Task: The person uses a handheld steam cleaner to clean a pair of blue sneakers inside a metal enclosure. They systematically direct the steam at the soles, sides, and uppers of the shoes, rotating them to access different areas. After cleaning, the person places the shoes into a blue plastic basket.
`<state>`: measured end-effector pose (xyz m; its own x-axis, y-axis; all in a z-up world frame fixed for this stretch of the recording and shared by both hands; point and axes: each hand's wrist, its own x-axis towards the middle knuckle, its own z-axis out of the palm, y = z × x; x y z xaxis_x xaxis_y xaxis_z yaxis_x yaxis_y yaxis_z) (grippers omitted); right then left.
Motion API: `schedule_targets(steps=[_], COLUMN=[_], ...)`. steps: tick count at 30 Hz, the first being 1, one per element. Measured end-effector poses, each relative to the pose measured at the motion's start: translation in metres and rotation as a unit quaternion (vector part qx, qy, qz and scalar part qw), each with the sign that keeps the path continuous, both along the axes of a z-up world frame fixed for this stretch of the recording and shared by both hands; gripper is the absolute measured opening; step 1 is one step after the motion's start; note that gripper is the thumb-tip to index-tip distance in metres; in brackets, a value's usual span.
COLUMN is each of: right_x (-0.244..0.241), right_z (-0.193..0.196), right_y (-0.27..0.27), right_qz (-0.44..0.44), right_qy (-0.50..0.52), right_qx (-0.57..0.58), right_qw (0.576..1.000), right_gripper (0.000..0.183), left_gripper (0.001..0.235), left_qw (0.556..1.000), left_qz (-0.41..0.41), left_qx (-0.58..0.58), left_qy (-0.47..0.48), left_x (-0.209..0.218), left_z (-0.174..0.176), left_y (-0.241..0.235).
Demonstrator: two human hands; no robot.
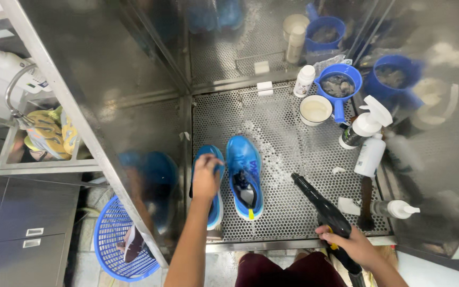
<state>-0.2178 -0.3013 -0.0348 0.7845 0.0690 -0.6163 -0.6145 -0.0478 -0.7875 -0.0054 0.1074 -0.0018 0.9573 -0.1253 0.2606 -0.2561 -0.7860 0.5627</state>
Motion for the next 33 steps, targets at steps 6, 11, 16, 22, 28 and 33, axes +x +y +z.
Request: schedule_targets(steps=[6, 11, 16, 22, 28, 33], right_x=[0.041, 0.070, 0.084, 0.084, 0.042, -0.016], right_z=[-0.021, -0.038, -0.045, -0.023, 0.006, 0.028], right_y=[0.027, 0.054, 0.085, 0.099, 0.046, -0.016], right_qz=[0.053, 0.144, 0.191, 0.181, 0.069, -0.100], right_qy=[0.009, 0.007, -0.054, -0.020, 0.001, 0.066], right_qx=[-0.015, -0.096, -0.128, -0.014, -0.031, -0.077], right_qw=[0.998, 0.985, 0.972, 0.983, 0.997, 0.990], right_gripper=[0.030, 0.028, 0.031, 0.024, 0.028, 0.026], left_gripper=[0.069, 0.057, 0.061, 0.059, 0.062, 0.063], left_qw=[0.913, 0.922, 0.973, 0.918, 0.773, 0.837], left_qz=[0.254, 0.208, 0.188, 0.070, 0.002, 0.032], left_qx=[0.139, 0.108, -0.092, -0.385, -0.619, -0.533], left_qy=[0.286, 0.308, 0.095, 0.064, 0.137, 0.123], left_x=[-0.079, -0.082, -0.068, -0.044, 0.000, -0.009], left_z=[0.006, -0.016, 0.037, 0.080, -0.014, -0.136], left_y=[-0.008, 0.003, 0.022, -0.006, -0.102, -0.170])
